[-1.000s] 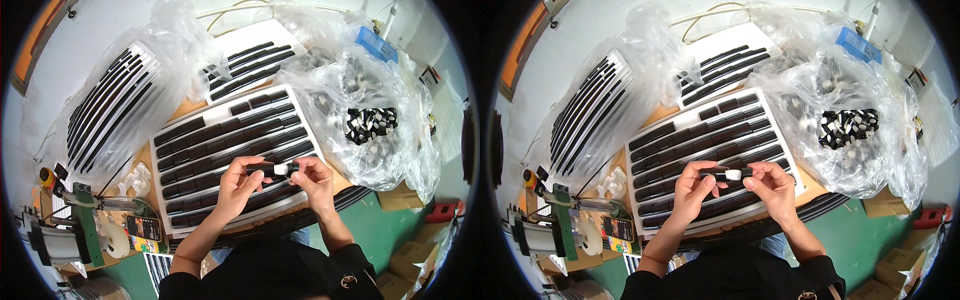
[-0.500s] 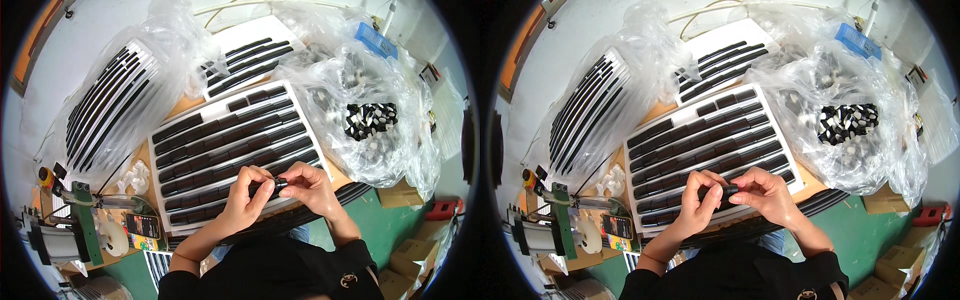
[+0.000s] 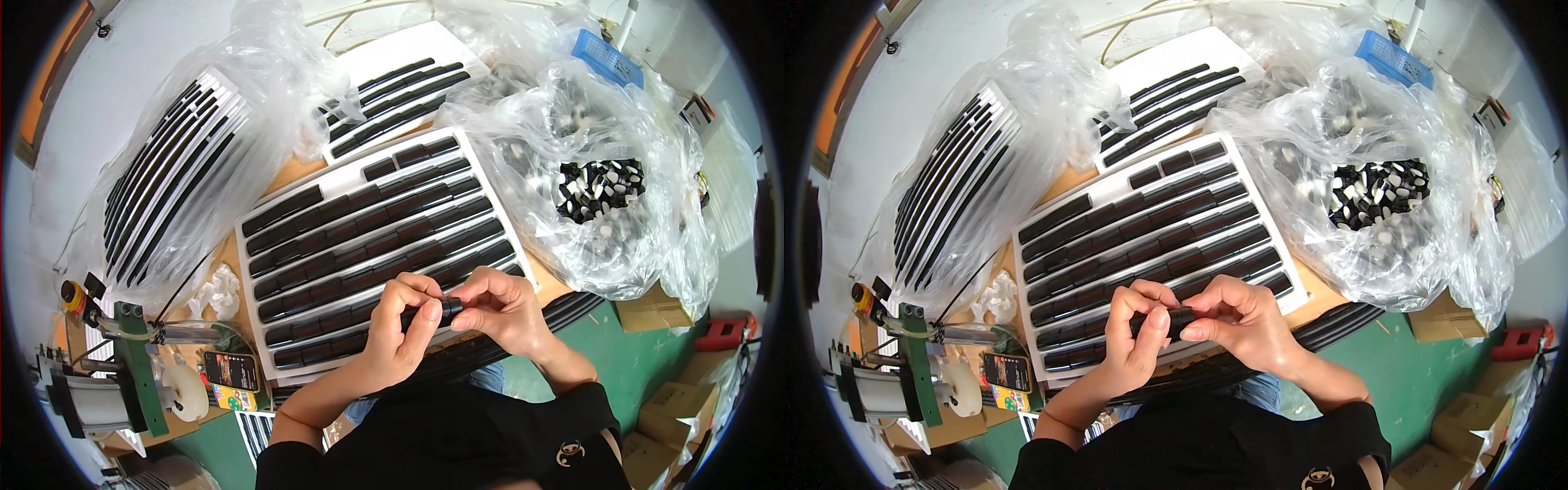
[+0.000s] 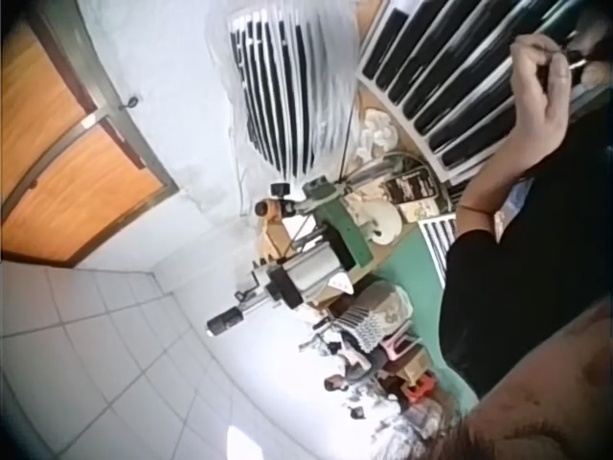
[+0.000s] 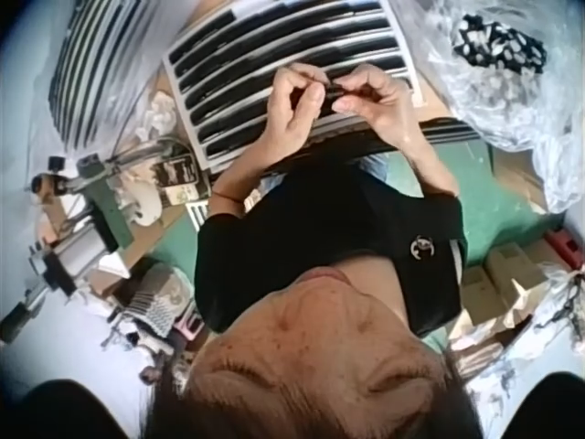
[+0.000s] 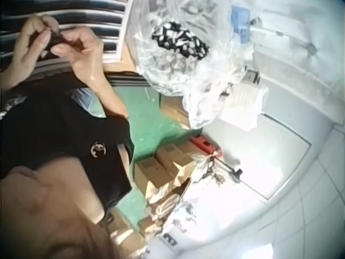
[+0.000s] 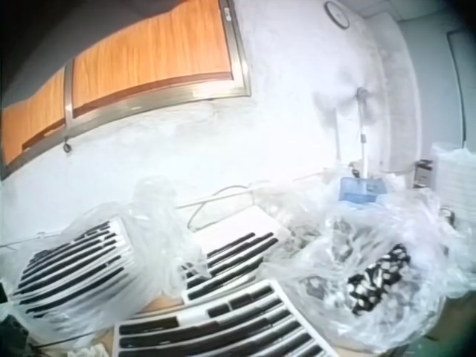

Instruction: Attaching white caps to black plastic tubes and organizing them into a foam tray.

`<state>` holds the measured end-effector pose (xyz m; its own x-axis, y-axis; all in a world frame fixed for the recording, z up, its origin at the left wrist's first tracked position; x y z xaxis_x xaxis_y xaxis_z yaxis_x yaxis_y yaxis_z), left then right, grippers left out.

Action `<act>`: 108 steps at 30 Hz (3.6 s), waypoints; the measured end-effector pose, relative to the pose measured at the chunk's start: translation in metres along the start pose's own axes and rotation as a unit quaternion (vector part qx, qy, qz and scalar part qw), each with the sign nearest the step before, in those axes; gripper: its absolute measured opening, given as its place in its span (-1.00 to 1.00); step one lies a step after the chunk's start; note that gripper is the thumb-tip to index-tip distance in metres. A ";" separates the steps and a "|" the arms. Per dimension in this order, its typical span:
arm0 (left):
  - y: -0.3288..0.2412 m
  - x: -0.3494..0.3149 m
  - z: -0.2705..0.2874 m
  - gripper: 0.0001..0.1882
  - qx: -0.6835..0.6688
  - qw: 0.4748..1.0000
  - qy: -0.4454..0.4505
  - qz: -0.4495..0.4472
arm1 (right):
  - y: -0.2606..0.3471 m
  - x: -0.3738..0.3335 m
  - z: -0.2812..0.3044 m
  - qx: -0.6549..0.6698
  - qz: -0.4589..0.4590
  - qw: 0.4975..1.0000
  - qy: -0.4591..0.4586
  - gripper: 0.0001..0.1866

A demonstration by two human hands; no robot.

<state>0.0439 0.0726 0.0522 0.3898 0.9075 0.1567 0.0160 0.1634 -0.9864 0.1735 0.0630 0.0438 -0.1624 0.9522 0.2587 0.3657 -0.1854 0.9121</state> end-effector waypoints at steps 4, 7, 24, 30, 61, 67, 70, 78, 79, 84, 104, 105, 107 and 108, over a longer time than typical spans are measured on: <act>0.006 -0.002 -0.002 -0.87 -0.064 0.997 -0.005 0.046 | 0.000 -0.005 0.001 0.001 -0.012 1.000 -0.009 -0.83; 0.006 -0.001 -0.006 -0.86 -0.049 0.998 -0.026 0.022 | 0.002 -0.004 0.002 -0.060 0.003 0.998 -0.018 -0.79; 0.112 0.130 0.160 -0.70 0.261 0.929 -0.255 0.065 | 0.059 0.027 0.356 -0.789 0.023 0.583 -0.194 -0.72; 0.150 0.157 0.182 -0.63 0.419 0.838 -0.306 0.170 | 0.042 0.013 0.376 -0.739 0.070 0.638 -0.204 -0.83; 0.058 0.042 0.117 -0.72 -0.124 0.960 -0.179 0.174 | -0.023 0.013 0.050 -0.031 0.077 0.983 -0.163 -0.66; 0.047 -0.001 0.054 -0.76 -0.258 0.947 -0.086 0.171 | -0.034 0.005 0.009 -0.048 0.072 0.991 -0.100 -0.73; 0.042 -0.011 0.043 -0.72 -0.218 0.961 -0.071 0.154 | -0.029 0.003 0.001 -0.052 0.057 0.993 -0.089 -0.72; 0.022 -0.024 0.031 -0.70 -0.075 0.993 -0.021 0.090 | -0.014 -0.003 -0.011 -0.083 0.015 0.996 0.006 -0.67; 0.018 -0.026 0.028 -0.71 0.020 0.998 0.003 0.063 | -0.016 -0.003 -0.011 -0.071 0.010 0.997 0.003 -0.67; 0.014 -0.027 0.024 -0.79 0.005 0.999 -0.032 0.019 | -0.027 -0.005 -0.015 -0.028 -0.054 0.998 0.009 -0.71; -0.014 -0.027 0.021 -0.82 0.082 0.987 -0.106 -0.085 | -0.016 -0.001 -0.028 0.015 -0.016 0.999 0.049 -0.75; -0.013 -0.028 0.021 -0.81 0.082 0.987 -0.111 -0.084 | -0.017 -0.001 -0.028 0.006 -0.013 0.999 0.052 -0.75; -0.003 -0.030 0.022 -0.79 0.051 0.991 -0.108 -0.058 | -0.018 0.000 -0.027 -0.018 -0.021 0.998 0.059 -0.74; 0.004 -0.031 0.021 -0.79 0.018 0.994 -0.105 -0.032 | -0.015 0.001 -0.027 -0.038 -0.011 0.997 0.070 -0.77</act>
<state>0.0119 0.0530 0.0443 0.1875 0.9551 0.2293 -0.0003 0.2335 -0.9724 0.1432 0.0602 0.0388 -0.2974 0.9140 0.2759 0.2907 -0.1886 0.9381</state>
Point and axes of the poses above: each hand's wrist, its own x-axis towards the middle knuckle, its own z-axis out of the back of the hand, y = z × x, the point moved 7 cm from there along x, towards the middle knuckle, and after that the axes turned 14 degrees about z, right-handed, at the moved point
